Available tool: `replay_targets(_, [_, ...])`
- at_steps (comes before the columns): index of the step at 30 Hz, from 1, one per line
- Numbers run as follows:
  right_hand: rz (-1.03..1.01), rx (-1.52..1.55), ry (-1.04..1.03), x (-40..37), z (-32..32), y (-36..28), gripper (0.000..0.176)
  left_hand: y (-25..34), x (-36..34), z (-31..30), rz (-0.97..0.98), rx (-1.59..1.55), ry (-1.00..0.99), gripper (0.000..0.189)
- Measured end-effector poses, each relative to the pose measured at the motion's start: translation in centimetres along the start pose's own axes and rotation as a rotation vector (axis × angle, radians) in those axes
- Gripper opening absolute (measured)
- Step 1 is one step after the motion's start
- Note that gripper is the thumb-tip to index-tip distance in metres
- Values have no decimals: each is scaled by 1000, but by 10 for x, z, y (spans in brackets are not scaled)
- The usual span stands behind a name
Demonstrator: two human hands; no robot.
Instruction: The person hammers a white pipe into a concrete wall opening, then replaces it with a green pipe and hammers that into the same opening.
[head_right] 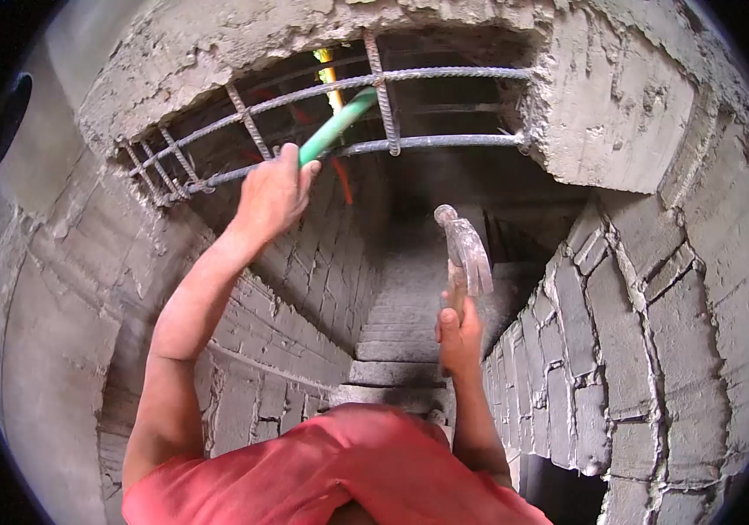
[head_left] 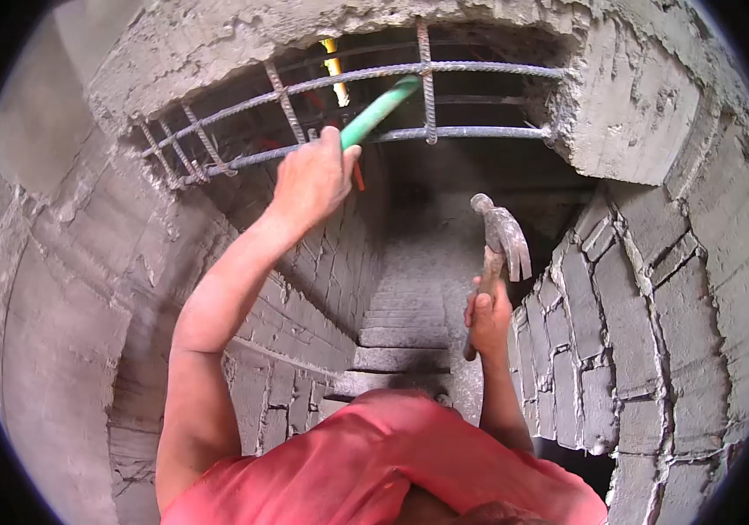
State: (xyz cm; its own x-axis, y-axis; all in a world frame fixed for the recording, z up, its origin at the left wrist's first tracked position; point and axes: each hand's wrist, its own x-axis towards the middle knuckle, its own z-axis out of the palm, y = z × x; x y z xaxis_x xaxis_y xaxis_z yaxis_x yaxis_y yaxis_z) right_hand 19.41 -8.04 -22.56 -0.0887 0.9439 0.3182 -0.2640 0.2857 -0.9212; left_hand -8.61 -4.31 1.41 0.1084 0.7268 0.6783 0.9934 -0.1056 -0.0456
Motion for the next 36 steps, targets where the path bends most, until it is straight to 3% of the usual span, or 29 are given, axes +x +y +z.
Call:
replay_targets(5, [11, 52, 43, 8, 10, 22, 56, -19, 7, -10, 100, 30, -189, 35])
replay_targets(7, [86, 116, 42, 10, 13, 28, 51, -19, 9, -8, -101, -291, -142, 40])
replay_targets(9, [123, 150, 71, 10, 16, 33, 45, -5, 19, -7, -86, -315, -167, 44])
replay_targets(11, [155, 181, 97, 13, 20, 39, 40, 11, 34, -1, -117, -382, -192, 35])
replay_targets(15, [64, 380, 94, 29, 31, 39, 41, 11, 73, 11, 122, -53, 5, 39])
replay_targets(16, [30, 440, 86, 36, 35, 34, 41, 7, 83, 13, 128, 28, -35, 39])
replay_targets(19, [-29, 578, 68, 57, 51, 20, 40, 5, 89, 24, 211, 31, 20, 38])
replay_targets(24, [-152, 576, 60, 83, 69, 12, 37, -3, 94, 30, 41, -17, -152, 41])
replay_targets(34, [-400, 863, -14, 116, 99, 16, 45, -13, 104, 37, 118, 56, -87, 41])
replay_targets(36, [-383, 844, -5, 120, 100, 14, 45, -19, 110, 44, 46, 152, -118, 37])
